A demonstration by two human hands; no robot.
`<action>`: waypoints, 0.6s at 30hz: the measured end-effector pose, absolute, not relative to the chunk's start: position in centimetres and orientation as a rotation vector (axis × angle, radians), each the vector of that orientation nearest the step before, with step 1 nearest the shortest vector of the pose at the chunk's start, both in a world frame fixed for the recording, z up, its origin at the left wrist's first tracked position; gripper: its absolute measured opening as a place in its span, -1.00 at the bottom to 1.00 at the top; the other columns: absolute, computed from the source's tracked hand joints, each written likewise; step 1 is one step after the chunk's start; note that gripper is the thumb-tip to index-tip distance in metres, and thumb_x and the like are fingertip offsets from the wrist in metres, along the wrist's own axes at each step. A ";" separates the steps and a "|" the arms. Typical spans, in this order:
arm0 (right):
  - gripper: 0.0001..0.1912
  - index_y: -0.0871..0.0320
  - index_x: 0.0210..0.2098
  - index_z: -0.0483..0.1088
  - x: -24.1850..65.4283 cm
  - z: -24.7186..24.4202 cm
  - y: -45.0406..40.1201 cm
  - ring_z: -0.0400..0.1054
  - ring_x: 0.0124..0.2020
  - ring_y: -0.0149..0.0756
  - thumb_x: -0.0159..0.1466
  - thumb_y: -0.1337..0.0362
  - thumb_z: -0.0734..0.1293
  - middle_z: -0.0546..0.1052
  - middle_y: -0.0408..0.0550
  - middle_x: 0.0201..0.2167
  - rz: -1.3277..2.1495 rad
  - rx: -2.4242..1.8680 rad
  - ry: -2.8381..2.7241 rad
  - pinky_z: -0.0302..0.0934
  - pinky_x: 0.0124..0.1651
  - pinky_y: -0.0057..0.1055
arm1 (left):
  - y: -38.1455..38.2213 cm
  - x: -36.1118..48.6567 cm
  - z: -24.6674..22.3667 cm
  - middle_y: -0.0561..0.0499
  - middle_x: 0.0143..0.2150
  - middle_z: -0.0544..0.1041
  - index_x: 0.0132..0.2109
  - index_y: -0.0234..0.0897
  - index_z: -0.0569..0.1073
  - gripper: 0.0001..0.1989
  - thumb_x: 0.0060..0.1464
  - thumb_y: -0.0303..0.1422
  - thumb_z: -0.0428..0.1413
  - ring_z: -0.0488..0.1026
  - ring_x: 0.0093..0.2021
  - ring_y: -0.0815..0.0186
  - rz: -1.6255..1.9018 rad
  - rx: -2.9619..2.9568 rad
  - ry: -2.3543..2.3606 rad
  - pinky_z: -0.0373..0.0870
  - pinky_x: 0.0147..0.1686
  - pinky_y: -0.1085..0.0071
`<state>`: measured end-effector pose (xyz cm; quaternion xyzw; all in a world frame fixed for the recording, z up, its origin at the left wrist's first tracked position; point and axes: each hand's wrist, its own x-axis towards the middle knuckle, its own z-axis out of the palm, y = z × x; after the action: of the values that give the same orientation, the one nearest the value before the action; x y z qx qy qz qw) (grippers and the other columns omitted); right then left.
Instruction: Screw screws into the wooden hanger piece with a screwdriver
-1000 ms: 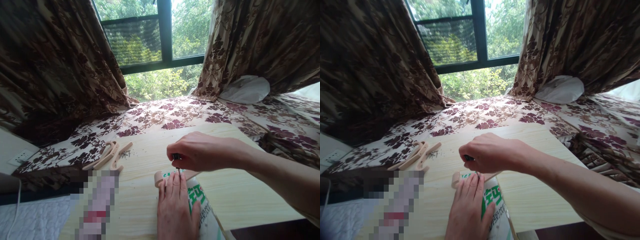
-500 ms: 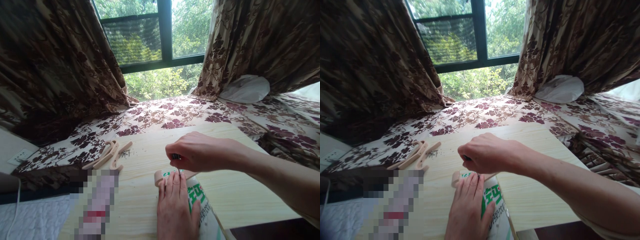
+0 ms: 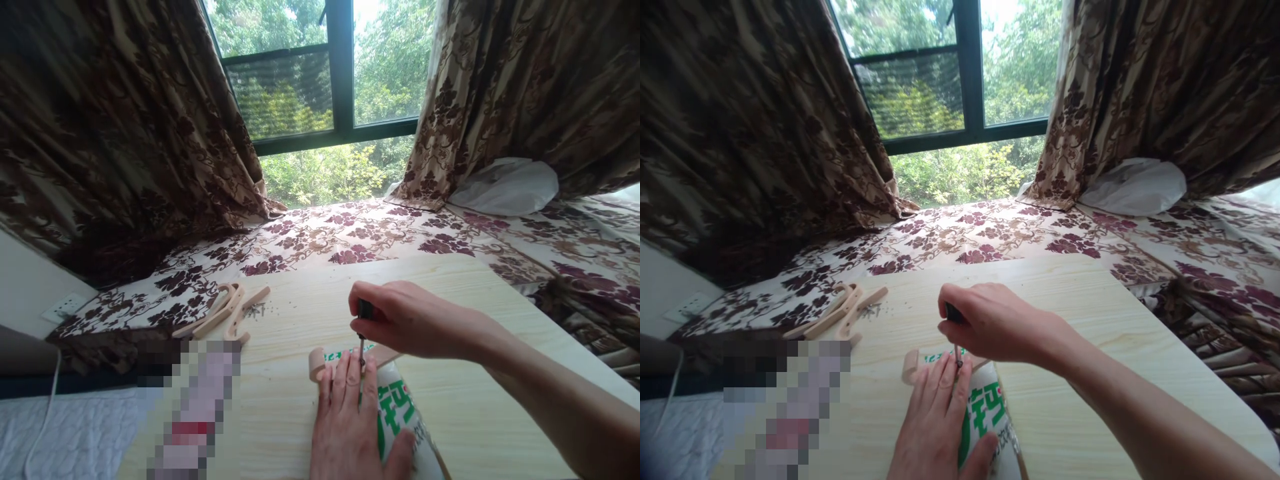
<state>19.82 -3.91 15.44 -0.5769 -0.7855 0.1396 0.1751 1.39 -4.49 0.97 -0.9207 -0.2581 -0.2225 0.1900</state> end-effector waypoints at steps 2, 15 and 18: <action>-0.95 0.11 -0.31 0.25 19.8 15.1 -3.9 0.15 -0.53 -0.41 0.25 0.28 0.20 0.40 -0.18 -0.52 0.356 -1.639 -2.217 -0.04 -0.46 -0.43 | -4.3 1.3 0.8 -0.13 0.24 0.27 0.29 -0.41 0.08 -0.25 0.12 0.04 -0.08 0.21 0.23 0.10 -0.616 -2.583 -0.727 0.31 0.07 0.18; -0.93 0.14 -0.30 0.28 20.7 14.7 -2.7 0.14 -0.52 -0.40 0.23 0.31 0.18 0.42 -0.13 -0.51 0.215 -1.626 -2.214 -0.09 -0.46 -0.44 | -2.7 3.3 1.9 -0.14 0.23 0.27 0.22 -0.35 0.22 -0.32 0.14 0.06 -0.12 0.21 0.23 0.08 -0.597 -2.756 -0.922 0.28 0.10 0.05; -0.89 0.16 -0.29 0.31 21.0 14.7 -1.3 0.18 -0.48 -0.39 0.23 0.31 0.17 0.46 -0.06 -0.45 0.151 -1.642 -2.184 -0.08 -0.44 -0.44 | -1.3 4.3 2.8 -0.14 0.27 0.21 0.26 -0.33 0.16 -0.34 0.16 0.01 -0.09 0.12 0.28 0.10 -0.492 -2.869 -1.018 0.15 0.20 0.02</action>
<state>21.05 -1.34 14.73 -0.5878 -0.7817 0.0541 0.2012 4.33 -1.33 2.82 -0.9300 -0.3300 -0.1596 0.0292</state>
